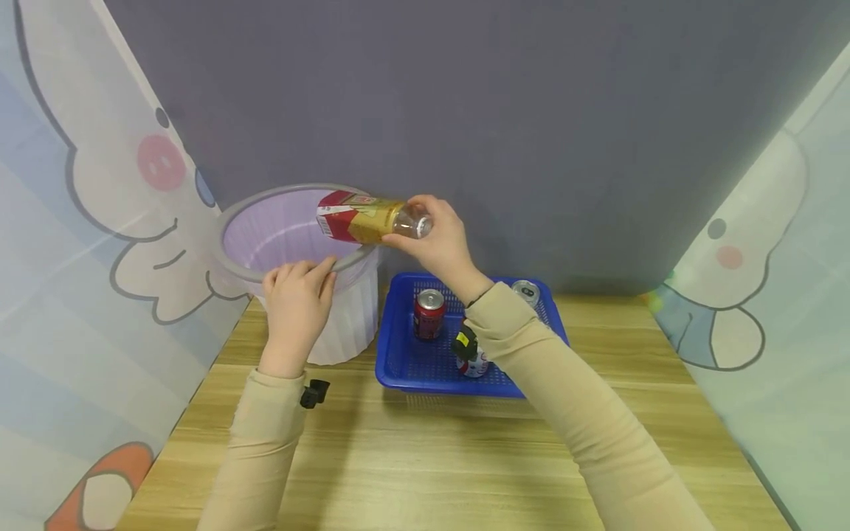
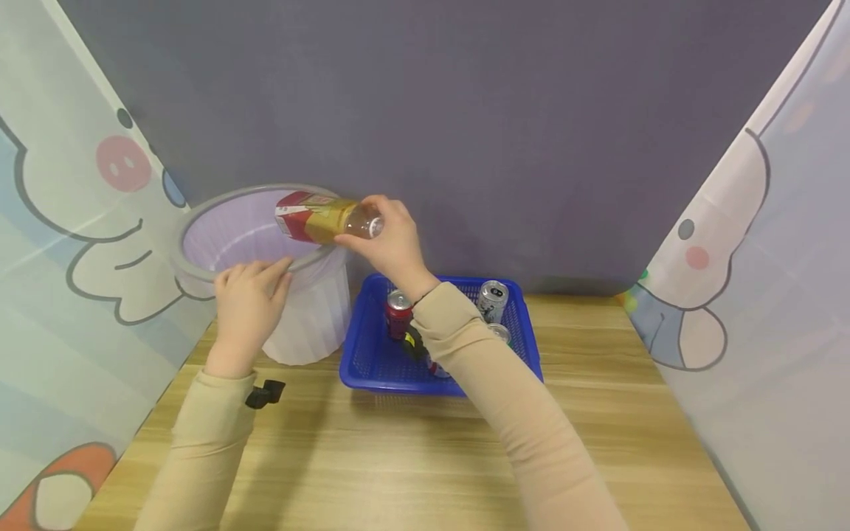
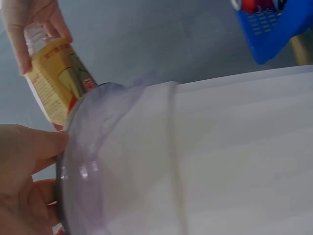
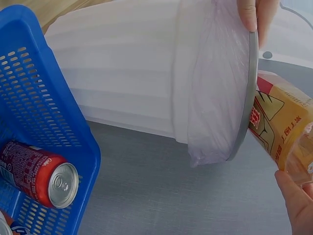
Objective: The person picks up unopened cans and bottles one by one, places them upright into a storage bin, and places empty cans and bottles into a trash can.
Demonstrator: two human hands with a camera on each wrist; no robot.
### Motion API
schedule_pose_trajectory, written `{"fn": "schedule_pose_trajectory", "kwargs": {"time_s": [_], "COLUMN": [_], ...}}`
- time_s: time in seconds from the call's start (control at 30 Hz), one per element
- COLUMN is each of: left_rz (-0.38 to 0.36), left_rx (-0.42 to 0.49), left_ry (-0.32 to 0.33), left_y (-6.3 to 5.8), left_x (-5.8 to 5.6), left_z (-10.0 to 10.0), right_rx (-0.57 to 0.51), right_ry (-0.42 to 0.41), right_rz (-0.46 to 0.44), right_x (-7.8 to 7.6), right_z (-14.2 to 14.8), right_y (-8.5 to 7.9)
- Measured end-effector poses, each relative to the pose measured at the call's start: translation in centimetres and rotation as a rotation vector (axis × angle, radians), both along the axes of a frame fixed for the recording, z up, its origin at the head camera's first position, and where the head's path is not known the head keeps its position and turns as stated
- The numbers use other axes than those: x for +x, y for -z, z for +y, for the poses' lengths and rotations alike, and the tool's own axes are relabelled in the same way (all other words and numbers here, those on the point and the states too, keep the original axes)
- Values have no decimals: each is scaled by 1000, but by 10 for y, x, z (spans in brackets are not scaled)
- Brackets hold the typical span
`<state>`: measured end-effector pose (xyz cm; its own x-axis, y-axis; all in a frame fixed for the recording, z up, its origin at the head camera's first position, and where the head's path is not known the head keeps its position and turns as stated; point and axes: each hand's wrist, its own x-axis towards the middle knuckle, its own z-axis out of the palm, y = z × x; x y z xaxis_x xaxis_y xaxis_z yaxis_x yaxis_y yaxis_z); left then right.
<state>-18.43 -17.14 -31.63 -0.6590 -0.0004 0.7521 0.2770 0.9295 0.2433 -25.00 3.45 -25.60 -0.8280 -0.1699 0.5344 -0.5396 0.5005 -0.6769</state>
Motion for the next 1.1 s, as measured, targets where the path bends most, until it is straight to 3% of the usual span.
{"fn": "schedule_pose_trajectory", "kwargs": {"time_s": [0.53,1.1], "left_rz": [-103,-67], "left_rx": [5,21], "left_ry": [-16,-4], "left_y": [-15,-12], "left_x": [9,8], "left_z": [-4,-1], "right_rx": [20,68], "right_ry": [5,21], "right_rz": [-24,-10], "right_x": [-2,-3], "right_z": [-23,-28], "right_y": [-2,1]}}
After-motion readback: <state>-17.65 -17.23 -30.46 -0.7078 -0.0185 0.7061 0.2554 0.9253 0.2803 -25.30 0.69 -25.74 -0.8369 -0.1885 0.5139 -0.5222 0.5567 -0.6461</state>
